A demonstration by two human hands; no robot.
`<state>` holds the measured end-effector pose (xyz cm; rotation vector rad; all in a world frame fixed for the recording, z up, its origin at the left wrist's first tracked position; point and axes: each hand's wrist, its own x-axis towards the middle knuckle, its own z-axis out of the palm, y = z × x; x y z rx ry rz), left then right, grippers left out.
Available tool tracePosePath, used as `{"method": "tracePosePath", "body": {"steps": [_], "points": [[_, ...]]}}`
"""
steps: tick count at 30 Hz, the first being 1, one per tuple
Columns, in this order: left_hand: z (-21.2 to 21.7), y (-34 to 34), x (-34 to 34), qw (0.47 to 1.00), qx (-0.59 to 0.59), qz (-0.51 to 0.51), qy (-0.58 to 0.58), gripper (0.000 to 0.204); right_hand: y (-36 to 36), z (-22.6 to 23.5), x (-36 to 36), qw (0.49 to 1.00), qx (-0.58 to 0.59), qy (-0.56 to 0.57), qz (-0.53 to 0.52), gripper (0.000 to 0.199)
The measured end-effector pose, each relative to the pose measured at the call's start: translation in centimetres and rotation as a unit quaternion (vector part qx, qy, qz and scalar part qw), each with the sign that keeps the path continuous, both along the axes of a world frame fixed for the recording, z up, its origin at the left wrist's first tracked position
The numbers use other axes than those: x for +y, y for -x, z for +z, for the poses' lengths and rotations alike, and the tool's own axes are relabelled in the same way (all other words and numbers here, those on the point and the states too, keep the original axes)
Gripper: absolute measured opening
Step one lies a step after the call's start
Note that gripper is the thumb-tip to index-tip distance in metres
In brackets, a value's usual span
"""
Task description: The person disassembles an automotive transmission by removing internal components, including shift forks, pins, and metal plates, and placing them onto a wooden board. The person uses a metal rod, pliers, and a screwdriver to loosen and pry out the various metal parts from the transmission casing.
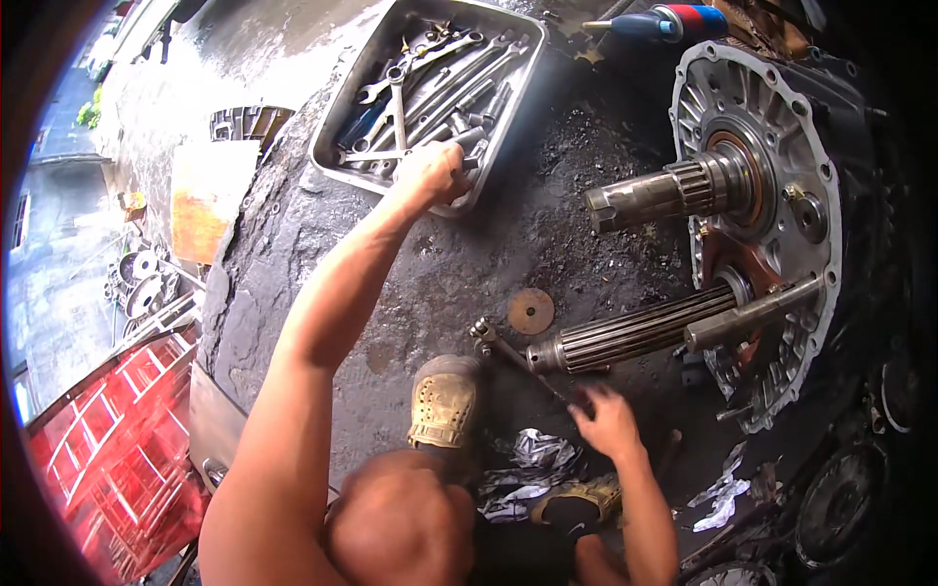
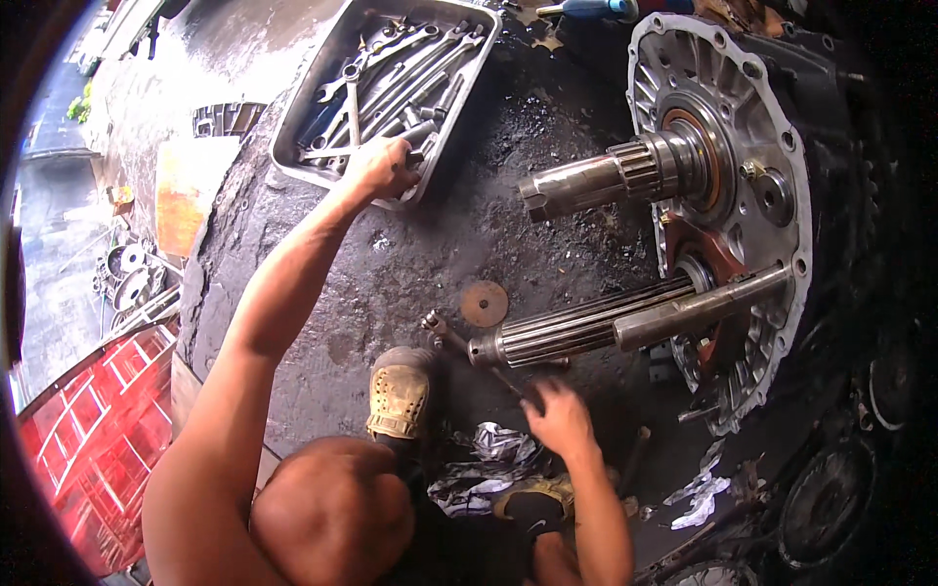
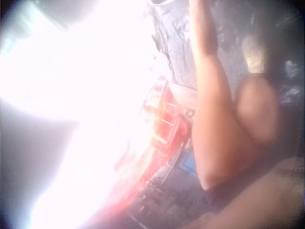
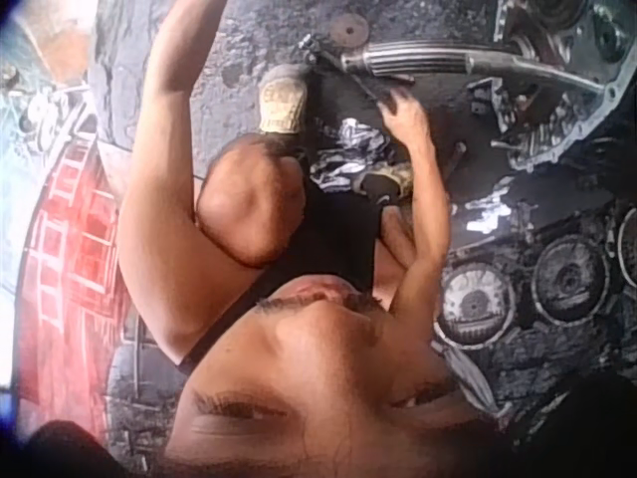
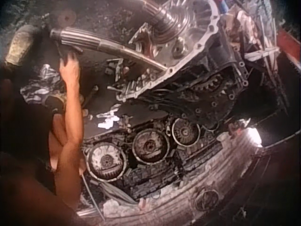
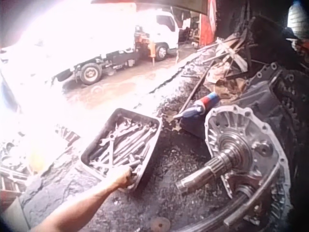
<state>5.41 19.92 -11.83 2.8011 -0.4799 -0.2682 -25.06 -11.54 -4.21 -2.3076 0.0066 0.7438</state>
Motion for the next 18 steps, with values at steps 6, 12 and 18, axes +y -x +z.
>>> {"method": "tracePosePath", "body": {"steps": [6,12,18], "points": [[4.8,3.0,3.2,0.859,0.296,0.199,0.366,0.030,-3.7,7.0,6.4,0.979,-0.109,-0.162,0.056,0.023],[13.3,14.1,0.6,0.718,0.439,0.205,0.500,0.028,-10.3,6.9,13.8,0.887,-0.077,-0.380,-0.252,0.028],[12.0,17.8,0.8,0.521,0.465,0.328,0.637,0.042,-9.4,5.6,14.3,0.842,0.085,-0.447,-0.292,0.033]]}}
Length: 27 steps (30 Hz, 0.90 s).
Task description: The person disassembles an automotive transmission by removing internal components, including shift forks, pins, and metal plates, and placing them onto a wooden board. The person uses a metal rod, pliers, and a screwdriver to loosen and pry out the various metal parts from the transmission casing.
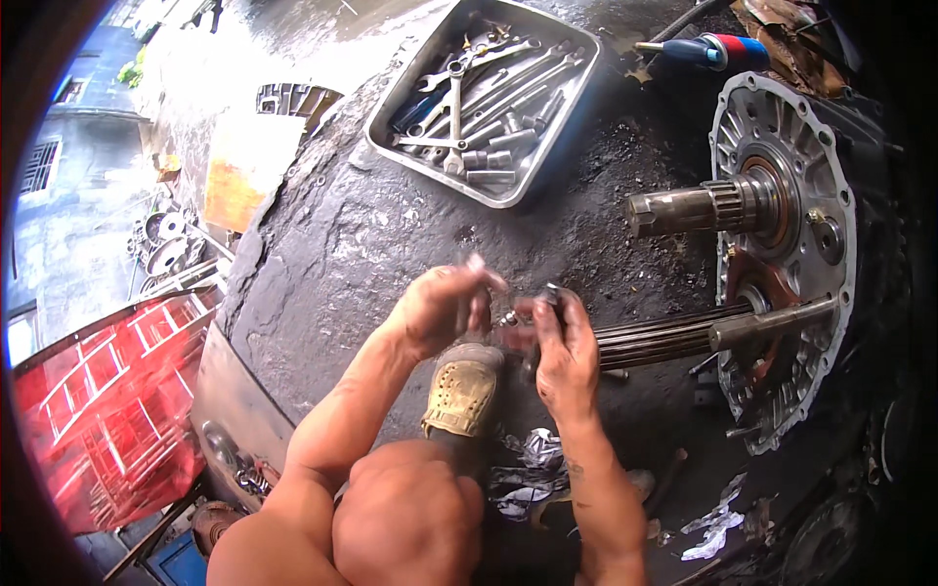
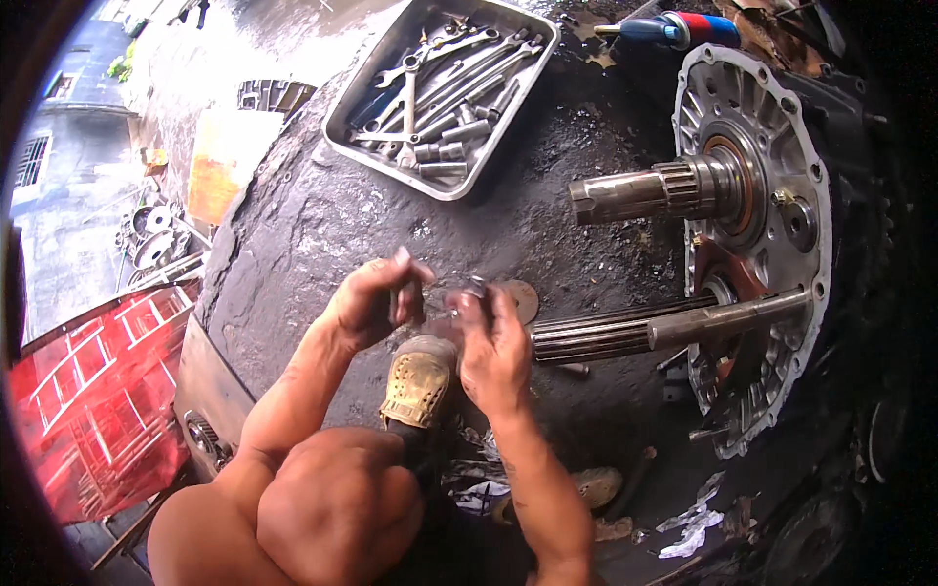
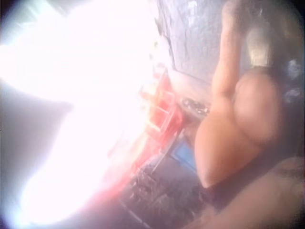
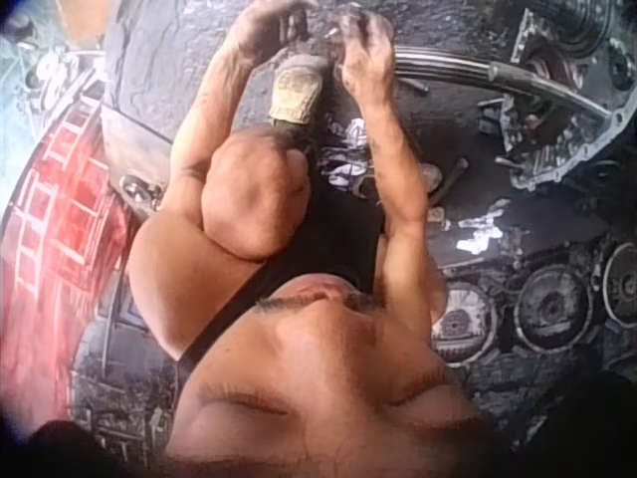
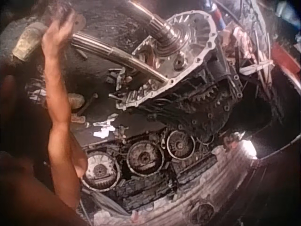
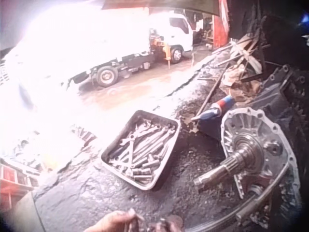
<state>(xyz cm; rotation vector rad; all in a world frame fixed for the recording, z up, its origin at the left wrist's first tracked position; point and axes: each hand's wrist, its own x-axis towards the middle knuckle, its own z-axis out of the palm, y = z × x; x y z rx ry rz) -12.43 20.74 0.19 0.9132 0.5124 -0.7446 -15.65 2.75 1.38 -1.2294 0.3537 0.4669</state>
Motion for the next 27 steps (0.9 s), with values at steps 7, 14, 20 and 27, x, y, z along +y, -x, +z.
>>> {"method": "tracePosePath", "body": {"steps": [7,14,20,27], "points": [[-0.4,-0.4,-4.0,0.959,0.115,0.252,0.054,0.041,5.3,0.4,-1.2,0.982,-0.032,0.171,0.072,0.026],[-1.4,0.1,-7.5,0.989,0.023,0.147,0.018,0.044,4.4,1.9,-1.8,0.973,-0.034,0.218,0.066,0.020],[0.1,-1.0,-9.3,0.992,-0.067,0.094,0.045,0.047,3.8,3.2,-2.4,0.964,0.216,-0.131,-0.083,0.012],[0.5,-0.7,-10.2,0.990,-0.086,0.056,0.094,0.048,5.0,2.5,-0.6,0.991,0.055,0.081,-0.087,0.011]]}}
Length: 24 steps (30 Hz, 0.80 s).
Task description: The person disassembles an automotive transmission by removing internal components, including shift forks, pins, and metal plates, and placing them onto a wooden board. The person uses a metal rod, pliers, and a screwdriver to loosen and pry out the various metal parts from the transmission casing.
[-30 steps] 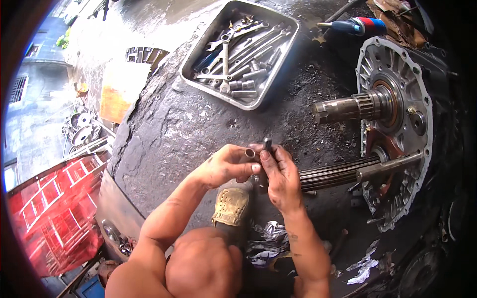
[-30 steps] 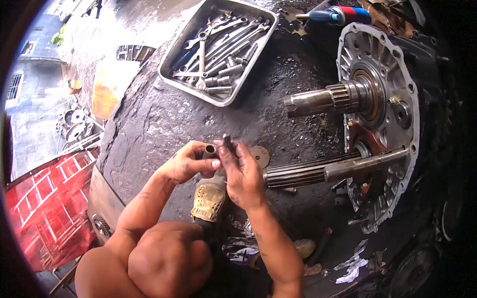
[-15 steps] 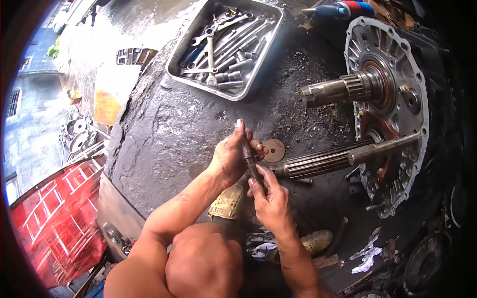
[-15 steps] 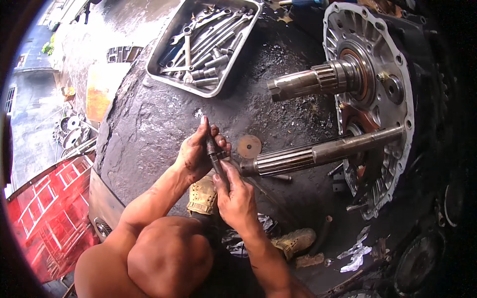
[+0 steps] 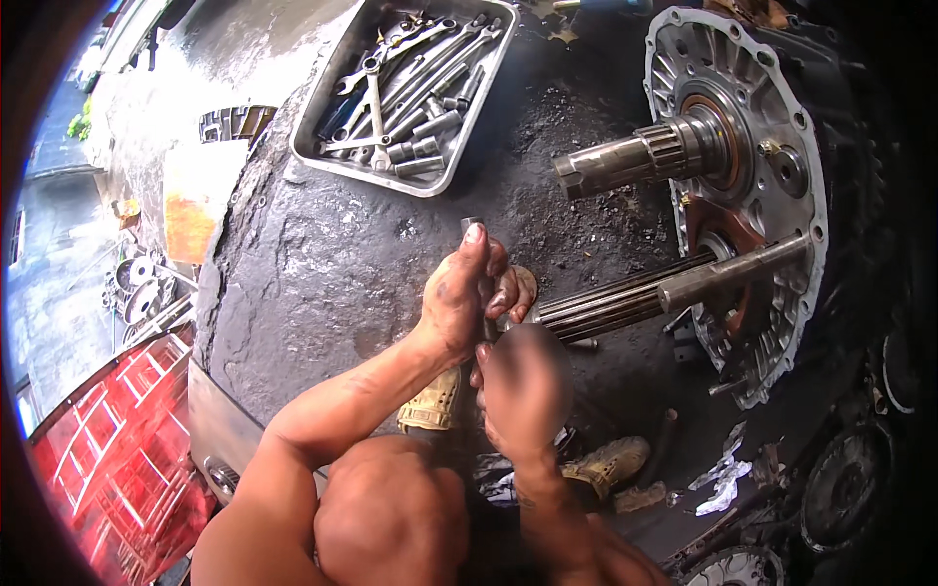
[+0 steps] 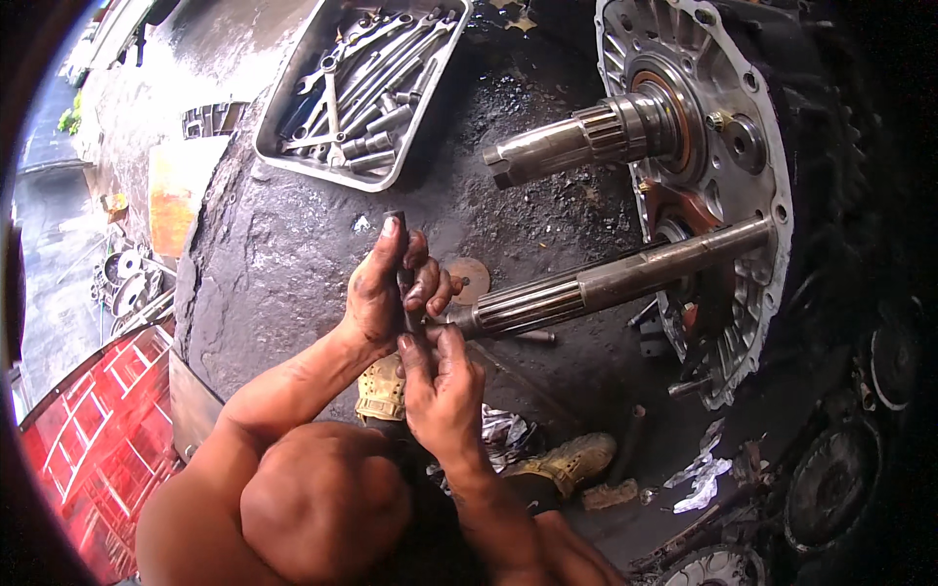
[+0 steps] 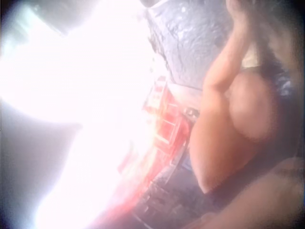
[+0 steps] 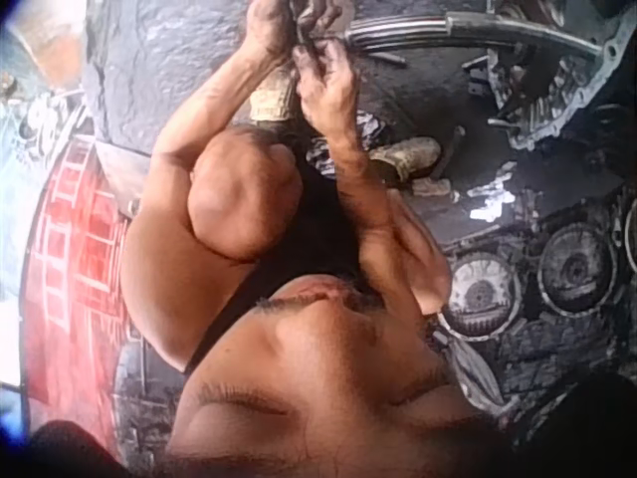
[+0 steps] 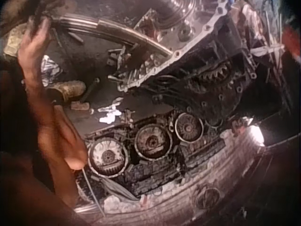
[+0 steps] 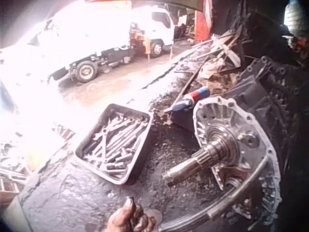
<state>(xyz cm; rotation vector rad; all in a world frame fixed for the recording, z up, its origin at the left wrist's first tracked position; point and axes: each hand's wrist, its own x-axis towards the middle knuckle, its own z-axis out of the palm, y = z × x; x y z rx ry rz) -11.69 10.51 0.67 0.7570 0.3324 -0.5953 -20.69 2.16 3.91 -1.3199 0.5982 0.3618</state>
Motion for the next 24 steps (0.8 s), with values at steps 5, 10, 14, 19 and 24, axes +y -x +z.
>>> {"method": "tracePosePath", "body": {"steps": [5,10,14,19,24], "points": [[0.1,0.6,-0.3,0.998,0.058,0.016,0.025,0.044,-0.6,-1.2,0.0,0.998,-0.001,0.062,-0.033,0.024],[-1.5,2.5,1.0,0.982,0.162,0.025,0.090,0.042,-1.2,-2.1,-1.7,0.992,-0.096,0.076,0.042,0.039],[-3.6,-0.2,3.1,0.977,0.210,-0.012,0.017,0.040,-0.3,0.0,-4.3,0.964,-0.125,0.072,0.224,0.046],[-7.1,-5.9,1.6,0.908,-0.065,-0.250,-0.330,0.046,1.8,-5.0,-12.7,0.940,0.142,0.025,0.309,0.024],[-11.7,-8.5,-6.2,0.767,-0.375,-0.318,-0.412,0.039,4.2,-16.0,-15.5,0.996,0.077,0.002,-0.043,0.021]]}}
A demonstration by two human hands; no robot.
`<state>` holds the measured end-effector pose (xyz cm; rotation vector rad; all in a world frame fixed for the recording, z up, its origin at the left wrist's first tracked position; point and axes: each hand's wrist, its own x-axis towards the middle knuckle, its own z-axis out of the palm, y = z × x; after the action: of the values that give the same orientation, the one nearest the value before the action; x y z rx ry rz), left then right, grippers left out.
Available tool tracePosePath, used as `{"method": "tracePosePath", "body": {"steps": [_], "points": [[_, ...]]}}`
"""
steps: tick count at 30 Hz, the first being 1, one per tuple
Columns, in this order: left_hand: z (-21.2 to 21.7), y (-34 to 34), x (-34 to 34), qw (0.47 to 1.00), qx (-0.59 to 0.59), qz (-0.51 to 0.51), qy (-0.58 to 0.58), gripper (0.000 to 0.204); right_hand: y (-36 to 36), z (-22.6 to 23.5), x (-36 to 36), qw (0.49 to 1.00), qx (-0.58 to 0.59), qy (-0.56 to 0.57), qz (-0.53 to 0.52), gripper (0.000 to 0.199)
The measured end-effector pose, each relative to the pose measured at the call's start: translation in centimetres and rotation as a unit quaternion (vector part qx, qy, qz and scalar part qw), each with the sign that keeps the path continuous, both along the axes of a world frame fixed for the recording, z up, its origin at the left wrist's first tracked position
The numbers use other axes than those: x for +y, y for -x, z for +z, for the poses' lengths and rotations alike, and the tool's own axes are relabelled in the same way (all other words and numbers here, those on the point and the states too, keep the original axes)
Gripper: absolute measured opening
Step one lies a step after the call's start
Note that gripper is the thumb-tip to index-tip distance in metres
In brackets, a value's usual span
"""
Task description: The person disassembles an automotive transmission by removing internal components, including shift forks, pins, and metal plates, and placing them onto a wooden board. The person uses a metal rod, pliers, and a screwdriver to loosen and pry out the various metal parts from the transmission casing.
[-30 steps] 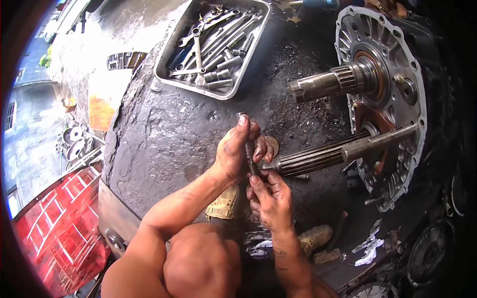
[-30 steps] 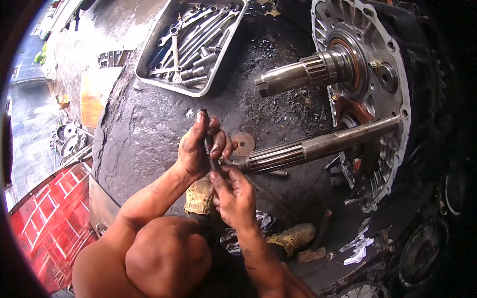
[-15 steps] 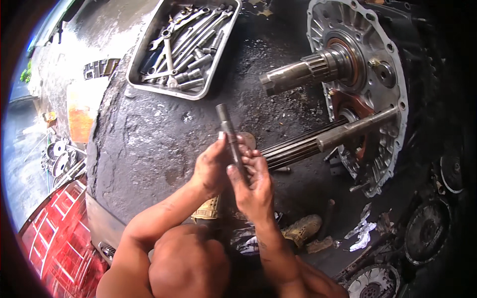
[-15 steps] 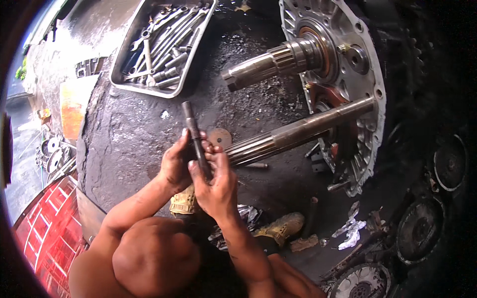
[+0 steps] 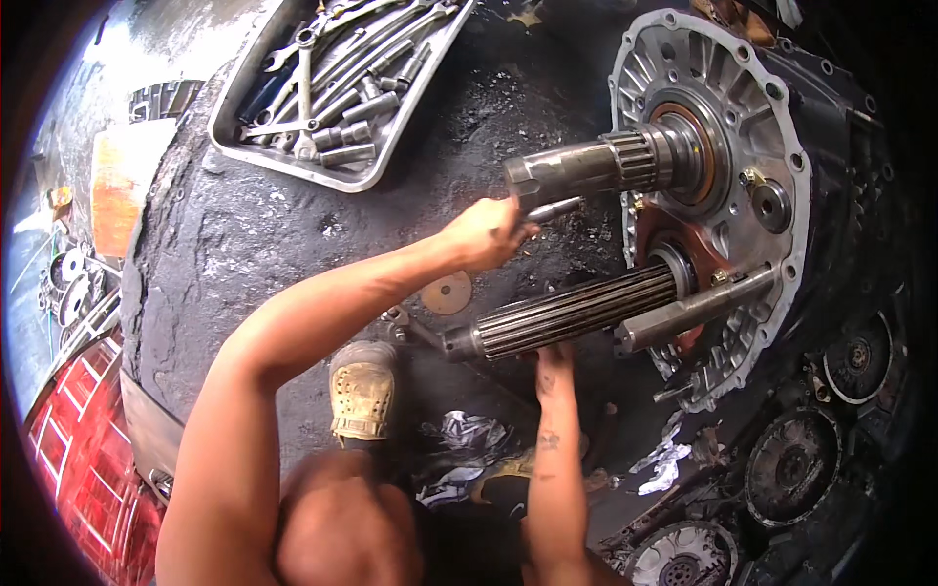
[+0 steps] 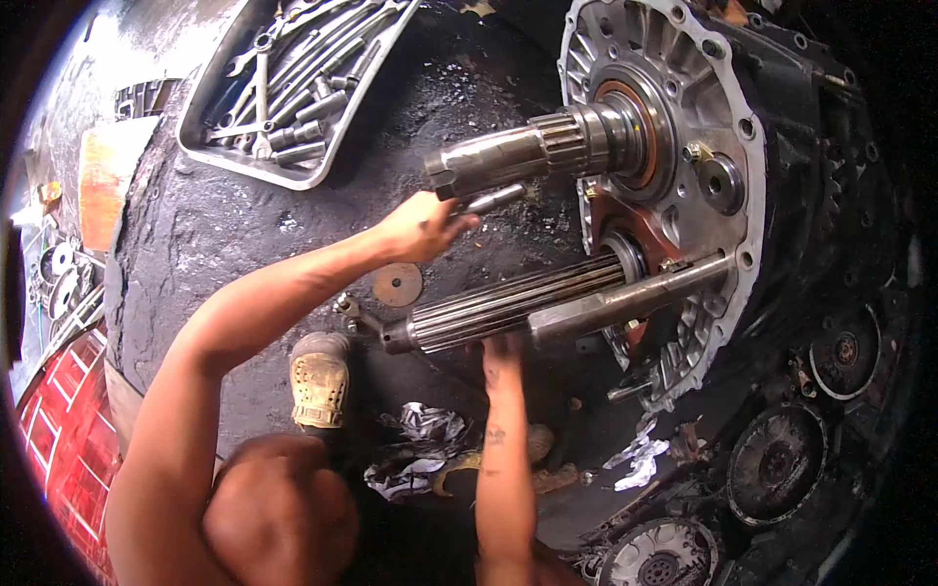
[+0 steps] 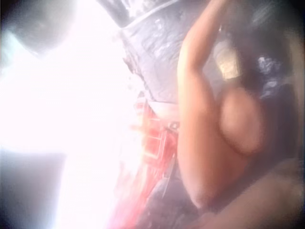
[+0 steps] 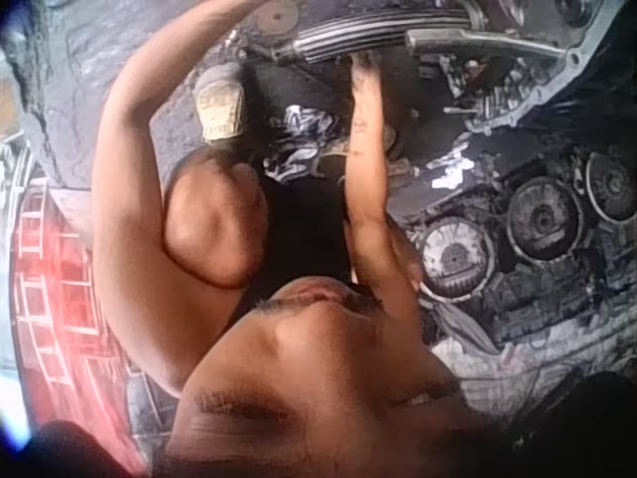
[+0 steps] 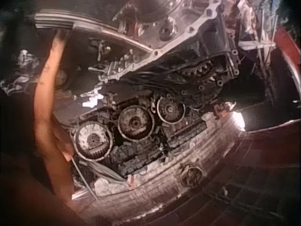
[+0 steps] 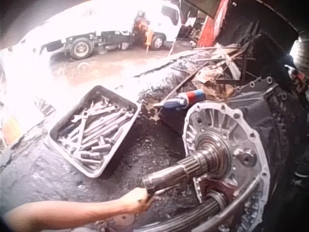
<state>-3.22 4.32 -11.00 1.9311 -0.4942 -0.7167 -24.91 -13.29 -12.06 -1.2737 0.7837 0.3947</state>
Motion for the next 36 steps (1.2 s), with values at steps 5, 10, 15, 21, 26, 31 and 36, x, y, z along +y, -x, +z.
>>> {"method": "tracePosePath", "body": {"steps": [5,10,15,21,26,31,36], "points": [[-0.6,0.0,-6.0,0.991,-0.081,0.027,0.104,0.046,-5.6,-3.6,2.0,0.963,-0.145,-0.195,-0.119,0.026],[0.4,-0.6,-8.2,0.979,-0.144,0.018,0.144,0.050,-7.0,-3.1,3.4,0.871,-0.192,-0.379,-0.245,0.039],[0.0,-0.9,-8.5,0.979,-0.150,0.031,0.131,0.053,-9.0,-4.5,6.2,0.850,-0.124,-0.433,-0.274,0.040],[1.8,-1.7,-6.5,0.988,-0.146,-0.017,0.047,0.043,-10.0,-3.5,7.2,0.906,-0.187,-0.299,-0.234,0.043],[1.5,0.7,-3.9,0.988,-0.154,0.023,-0.014,0.029,-10.0,-3.0,8.1,0.933,-0.223,-0.153,-0.236,0.041],[2.1,0.9,-5.3,0.996,-0.012,0.005,-0.087,0.031,-6.2,-2.8,3.7,0.879,-0.202,-0.404,-0.155,0.036],[-1.2,0.2,-5.6,0.976,-0.215,0.018,0.015,0.044,3.9,-6.3,-1.0,0.956,-0.102,0.200,0.188,0.032]]}}
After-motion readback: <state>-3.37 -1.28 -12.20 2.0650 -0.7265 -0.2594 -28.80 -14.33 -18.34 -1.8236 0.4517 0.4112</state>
